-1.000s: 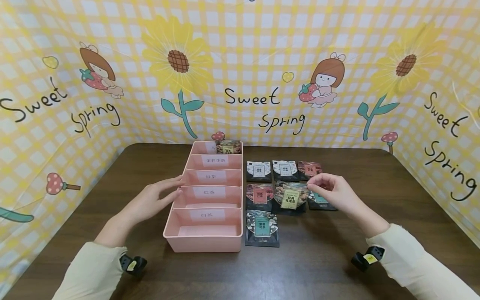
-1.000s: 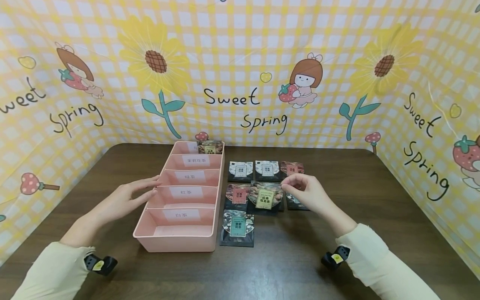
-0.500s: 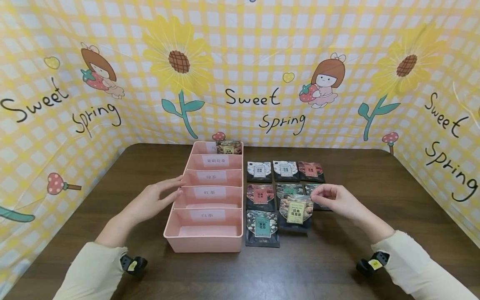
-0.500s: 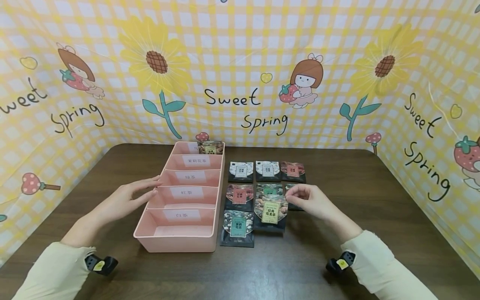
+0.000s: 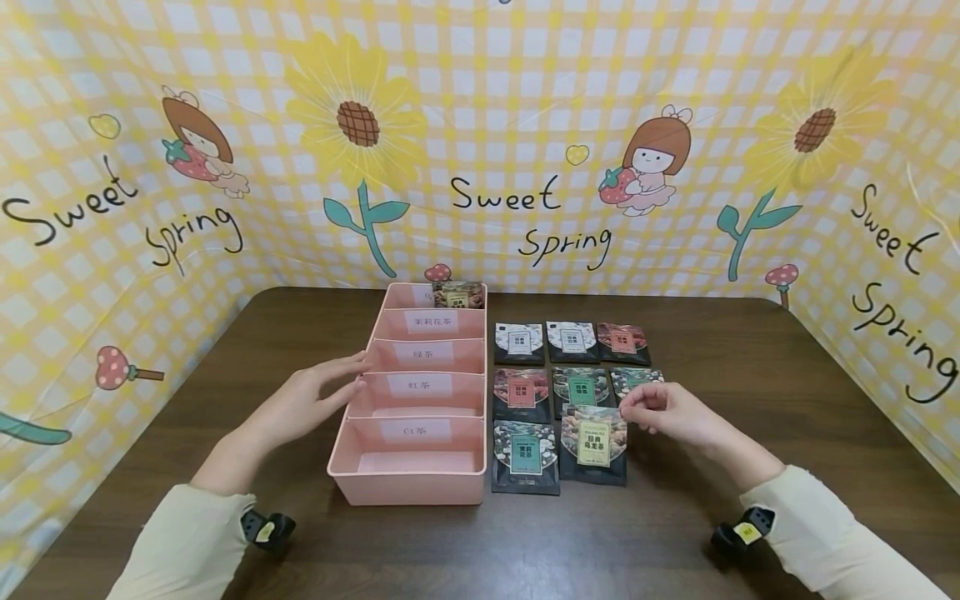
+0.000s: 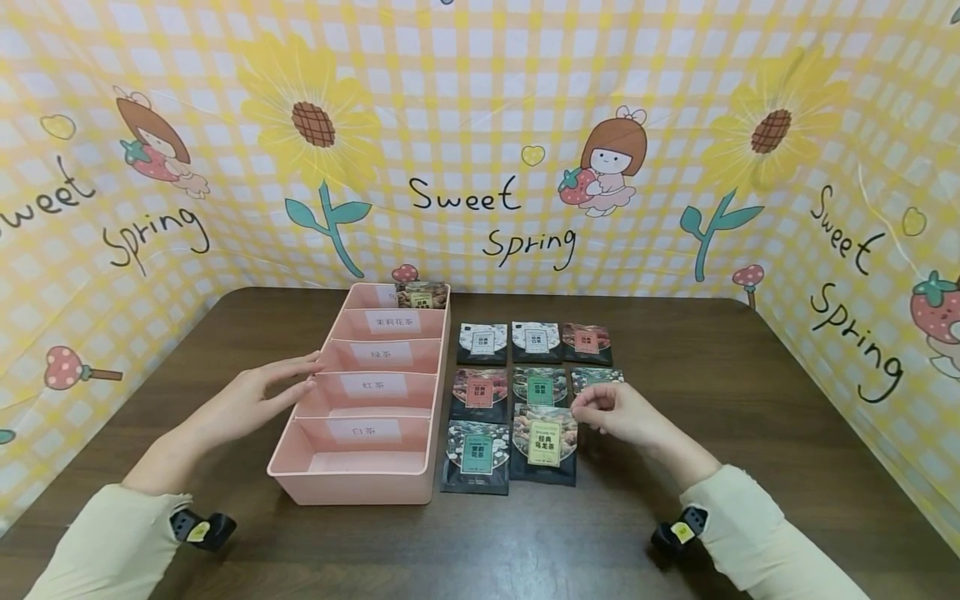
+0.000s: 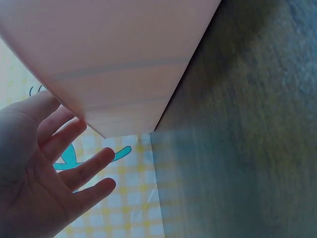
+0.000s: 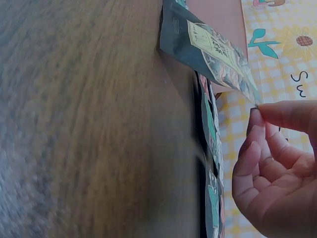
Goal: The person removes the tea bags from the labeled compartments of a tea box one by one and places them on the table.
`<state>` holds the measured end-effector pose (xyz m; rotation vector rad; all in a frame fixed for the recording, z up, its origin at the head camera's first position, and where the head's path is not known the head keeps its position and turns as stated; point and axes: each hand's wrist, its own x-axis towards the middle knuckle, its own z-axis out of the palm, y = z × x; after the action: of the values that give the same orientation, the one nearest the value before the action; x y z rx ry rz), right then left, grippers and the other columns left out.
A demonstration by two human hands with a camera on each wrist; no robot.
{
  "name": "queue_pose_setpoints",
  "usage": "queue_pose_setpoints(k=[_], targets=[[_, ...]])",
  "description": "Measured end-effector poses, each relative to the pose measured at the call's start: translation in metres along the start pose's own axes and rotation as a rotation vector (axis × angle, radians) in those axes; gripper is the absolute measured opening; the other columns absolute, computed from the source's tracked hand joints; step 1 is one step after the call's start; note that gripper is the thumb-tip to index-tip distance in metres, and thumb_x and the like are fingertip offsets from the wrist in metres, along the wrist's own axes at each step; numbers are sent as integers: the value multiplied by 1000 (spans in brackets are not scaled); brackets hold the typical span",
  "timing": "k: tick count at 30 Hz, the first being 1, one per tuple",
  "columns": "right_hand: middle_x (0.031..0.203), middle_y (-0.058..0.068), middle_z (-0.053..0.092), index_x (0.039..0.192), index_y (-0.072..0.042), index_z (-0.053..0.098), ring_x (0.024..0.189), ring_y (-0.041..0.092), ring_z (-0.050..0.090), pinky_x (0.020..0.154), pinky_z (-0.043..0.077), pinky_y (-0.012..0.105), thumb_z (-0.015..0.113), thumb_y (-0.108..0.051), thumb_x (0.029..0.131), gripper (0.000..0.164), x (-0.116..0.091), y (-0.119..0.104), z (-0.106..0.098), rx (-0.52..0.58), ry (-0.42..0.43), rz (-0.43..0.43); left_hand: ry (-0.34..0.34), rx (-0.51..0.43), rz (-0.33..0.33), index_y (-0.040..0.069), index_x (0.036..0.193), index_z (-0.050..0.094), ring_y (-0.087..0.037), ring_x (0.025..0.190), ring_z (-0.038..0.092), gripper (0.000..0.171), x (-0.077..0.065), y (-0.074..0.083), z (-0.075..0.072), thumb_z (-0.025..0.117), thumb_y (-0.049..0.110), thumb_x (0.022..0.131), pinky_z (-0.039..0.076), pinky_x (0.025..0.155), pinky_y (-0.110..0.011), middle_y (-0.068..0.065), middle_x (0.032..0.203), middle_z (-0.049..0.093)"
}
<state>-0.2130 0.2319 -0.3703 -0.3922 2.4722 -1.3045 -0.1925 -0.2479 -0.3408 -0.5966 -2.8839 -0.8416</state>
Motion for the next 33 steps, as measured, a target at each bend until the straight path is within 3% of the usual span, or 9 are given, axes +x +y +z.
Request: queue_pose_setpoints(k=[16,33], targets=[[73,6,64,93,2,66,65,13,53,57,46,26,65,-16,87,19,6,3,11,-97,-22,11,7,4,18,4,128,56,-39,128,45,38,-1,-1,0,56,22,94,37,104,-55,-18,139,49],[70,3,67,84,-3,68,60,9,50,53,43,23,68,-15,83,12,9,1,17,-275,28,-60,20,7,20,5,127,57,-40,127,46,38,-1,0,0,56,24,94,37,103,-56,-18,138,50]])
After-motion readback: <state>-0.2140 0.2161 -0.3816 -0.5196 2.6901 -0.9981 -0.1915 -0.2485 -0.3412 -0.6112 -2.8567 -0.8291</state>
